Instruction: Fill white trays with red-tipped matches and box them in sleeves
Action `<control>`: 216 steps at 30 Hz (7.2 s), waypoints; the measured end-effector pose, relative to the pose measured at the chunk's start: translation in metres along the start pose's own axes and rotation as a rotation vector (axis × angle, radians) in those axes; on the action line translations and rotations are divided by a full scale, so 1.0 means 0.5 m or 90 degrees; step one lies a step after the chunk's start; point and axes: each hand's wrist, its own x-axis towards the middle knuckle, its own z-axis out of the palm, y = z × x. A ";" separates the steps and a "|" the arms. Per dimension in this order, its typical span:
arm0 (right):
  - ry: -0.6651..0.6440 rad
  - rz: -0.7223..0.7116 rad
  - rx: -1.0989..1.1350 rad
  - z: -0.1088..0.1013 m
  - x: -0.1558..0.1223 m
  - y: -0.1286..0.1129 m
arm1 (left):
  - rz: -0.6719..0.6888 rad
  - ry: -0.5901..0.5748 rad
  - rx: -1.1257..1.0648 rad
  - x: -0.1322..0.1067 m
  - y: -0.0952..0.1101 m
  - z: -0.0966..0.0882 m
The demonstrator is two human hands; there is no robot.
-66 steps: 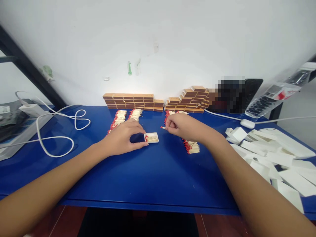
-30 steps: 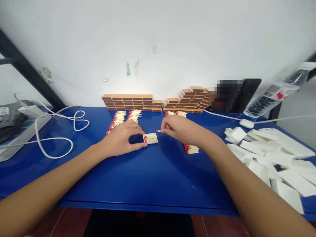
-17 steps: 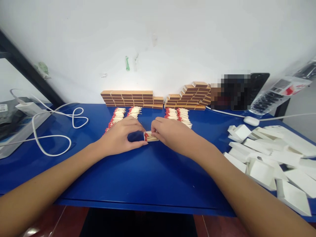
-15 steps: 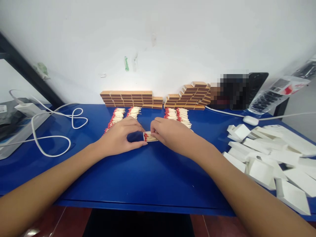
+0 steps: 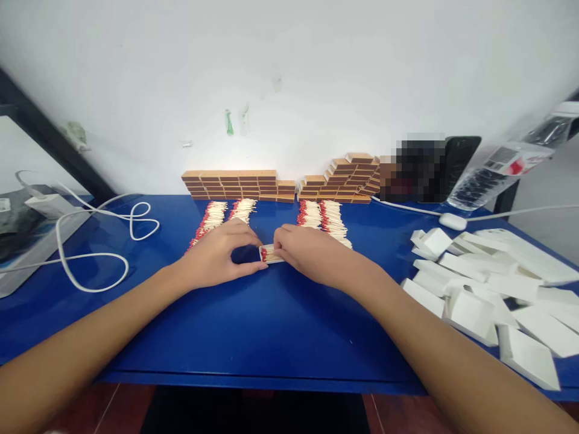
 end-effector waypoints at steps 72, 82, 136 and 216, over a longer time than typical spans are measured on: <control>0.156 -0.007 0.054 -0.022 0.016 0.045 | -0.015 0.011 0.005 0.001 -0.006 0.001; 0.071 0.111 -0.053 -0.036 0.023 0.152 | -0.019 0.010 0.010 -0.001 -0.006 -0.002; 0.224 -0.058 -0.006 -0.031 0.007 0.060 | -0.011 -0.001 0.002 -0.001 -0.001 0.001; 0.067 0.105 -0.035 -0.029 0.023 0.152 | -0.006 -0.018 0.018 -0.001 0.002 -0.002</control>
